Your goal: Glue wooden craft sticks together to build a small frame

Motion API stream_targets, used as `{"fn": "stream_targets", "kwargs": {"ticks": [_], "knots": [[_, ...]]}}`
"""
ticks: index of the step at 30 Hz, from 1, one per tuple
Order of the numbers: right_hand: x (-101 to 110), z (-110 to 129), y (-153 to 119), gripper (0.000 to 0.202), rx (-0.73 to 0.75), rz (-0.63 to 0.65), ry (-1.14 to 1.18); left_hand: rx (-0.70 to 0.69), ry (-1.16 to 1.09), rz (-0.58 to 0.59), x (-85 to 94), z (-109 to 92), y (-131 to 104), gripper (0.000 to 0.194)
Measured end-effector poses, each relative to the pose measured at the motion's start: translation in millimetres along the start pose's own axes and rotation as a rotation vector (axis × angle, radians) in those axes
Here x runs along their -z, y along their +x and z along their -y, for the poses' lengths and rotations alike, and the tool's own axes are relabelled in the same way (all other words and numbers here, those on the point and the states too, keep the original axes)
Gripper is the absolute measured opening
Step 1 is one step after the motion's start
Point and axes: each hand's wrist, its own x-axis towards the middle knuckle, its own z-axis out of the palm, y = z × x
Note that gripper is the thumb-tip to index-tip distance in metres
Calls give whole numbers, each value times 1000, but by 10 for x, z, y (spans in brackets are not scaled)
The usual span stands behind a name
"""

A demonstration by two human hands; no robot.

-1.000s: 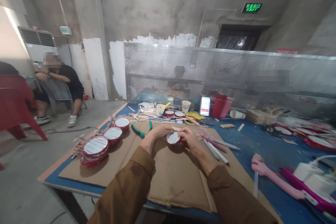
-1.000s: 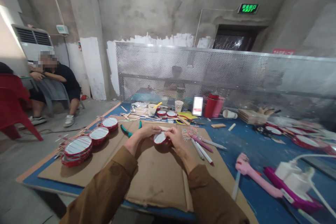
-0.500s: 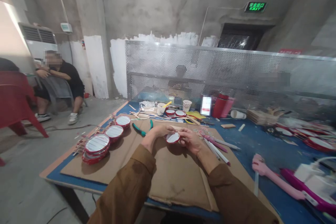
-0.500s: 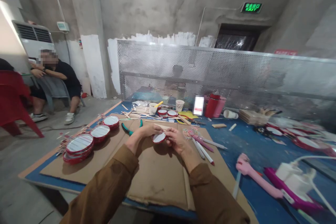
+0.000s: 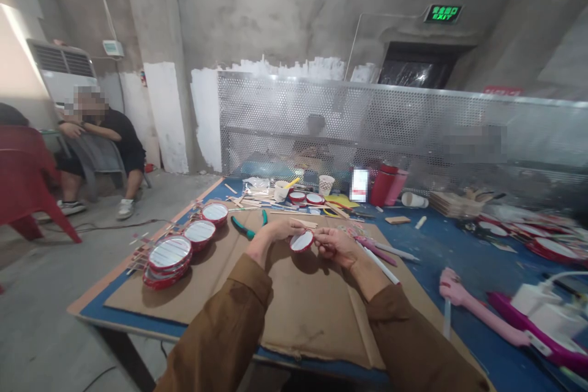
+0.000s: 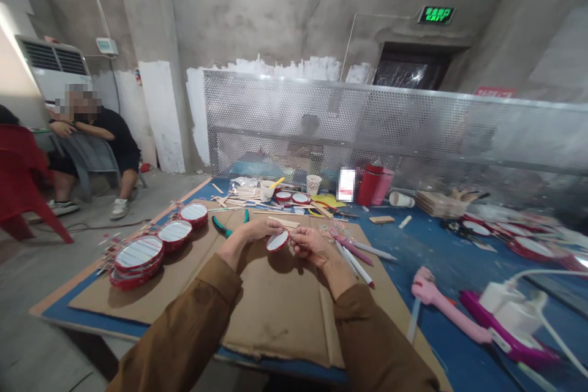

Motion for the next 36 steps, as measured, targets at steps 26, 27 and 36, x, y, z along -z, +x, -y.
{"fn": "stream_targets", "kwargs": {"ticks": [26,27,36], "knots": [[-234,103,-152,28,150,-120,-317,24,150,-3,58,28,-3,19],[-244,91,-151,29,181,-116,-347,38,150,-2,63,21,-20,19],[-242,-13,-100,32,260,-100,-503,105,144,25,116,28,-55,25]]}}
